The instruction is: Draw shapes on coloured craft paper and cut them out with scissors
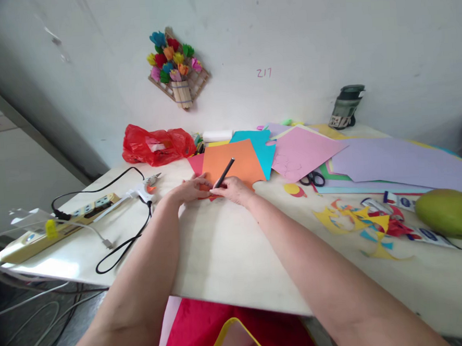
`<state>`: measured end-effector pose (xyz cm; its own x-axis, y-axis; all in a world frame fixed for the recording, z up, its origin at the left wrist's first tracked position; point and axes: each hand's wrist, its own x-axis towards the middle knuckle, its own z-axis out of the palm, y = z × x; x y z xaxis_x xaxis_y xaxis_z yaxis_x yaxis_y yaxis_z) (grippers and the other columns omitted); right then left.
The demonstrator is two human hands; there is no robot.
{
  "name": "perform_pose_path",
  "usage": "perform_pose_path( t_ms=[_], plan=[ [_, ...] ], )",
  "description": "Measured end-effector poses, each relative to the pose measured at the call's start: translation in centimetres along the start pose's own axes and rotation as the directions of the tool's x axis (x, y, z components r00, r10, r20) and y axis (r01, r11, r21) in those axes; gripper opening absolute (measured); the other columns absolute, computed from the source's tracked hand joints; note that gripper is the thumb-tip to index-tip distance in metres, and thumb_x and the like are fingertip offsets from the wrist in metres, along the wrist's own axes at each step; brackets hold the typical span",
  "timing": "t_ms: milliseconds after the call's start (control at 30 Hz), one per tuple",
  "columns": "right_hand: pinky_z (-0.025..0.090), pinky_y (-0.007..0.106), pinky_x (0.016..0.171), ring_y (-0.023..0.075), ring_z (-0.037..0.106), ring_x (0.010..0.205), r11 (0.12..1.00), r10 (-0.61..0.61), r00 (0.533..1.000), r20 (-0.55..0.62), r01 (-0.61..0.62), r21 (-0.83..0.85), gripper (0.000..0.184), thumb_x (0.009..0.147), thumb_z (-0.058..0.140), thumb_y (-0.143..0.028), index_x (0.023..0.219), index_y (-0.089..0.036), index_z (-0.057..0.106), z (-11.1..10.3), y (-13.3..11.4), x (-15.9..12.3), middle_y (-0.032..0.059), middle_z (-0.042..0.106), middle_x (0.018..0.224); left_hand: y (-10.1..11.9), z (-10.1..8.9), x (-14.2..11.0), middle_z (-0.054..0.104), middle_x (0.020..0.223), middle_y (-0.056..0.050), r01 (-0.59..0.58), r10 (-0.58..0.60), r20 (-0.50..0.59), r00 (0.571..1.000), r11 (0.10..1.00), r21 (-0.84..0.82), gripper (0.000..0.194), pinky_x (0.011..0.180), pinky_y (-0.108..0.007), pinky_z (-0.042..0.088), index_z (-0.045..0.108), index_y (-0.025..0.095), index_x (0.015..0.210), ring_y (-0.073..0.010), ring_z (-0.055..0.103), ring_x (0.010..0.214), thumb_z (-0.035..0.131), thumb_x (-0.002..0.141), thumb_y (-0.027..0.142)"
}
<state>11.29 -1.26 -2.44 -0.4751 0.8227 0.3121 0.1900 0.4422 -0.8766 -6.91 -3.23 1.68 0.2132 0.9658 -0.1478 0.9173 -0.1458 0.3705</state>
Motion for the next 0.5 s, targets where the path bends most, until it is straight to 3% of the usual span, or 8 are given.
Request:
perform_pose_path(
  t_ms=[500],
  plan=[
    [0.047, 0.026, 0.069, 0.0161, 0.063, 0.073, 0.999, 0.005, 1.0, -0.006, -0.005, -0.052, 0.015, 0.07, 0.065, -0.03, 0.074, -0.016, 0.069, 0.07, -0.29, -0.06, 0.0041, 0.069, 0.075, 0.15, -0.07, -0.17, 0.02, 0.149, 0.006, 0.005, -0.005, -0.001, 1.0, 1.0, -0.005, 0.038, 0.101, -0.059, -0.003, 0.06, 0.038, 0.106, -0.0314, 0.009, 0.136, 0.056, 0.07, 0.048]
  ],
)
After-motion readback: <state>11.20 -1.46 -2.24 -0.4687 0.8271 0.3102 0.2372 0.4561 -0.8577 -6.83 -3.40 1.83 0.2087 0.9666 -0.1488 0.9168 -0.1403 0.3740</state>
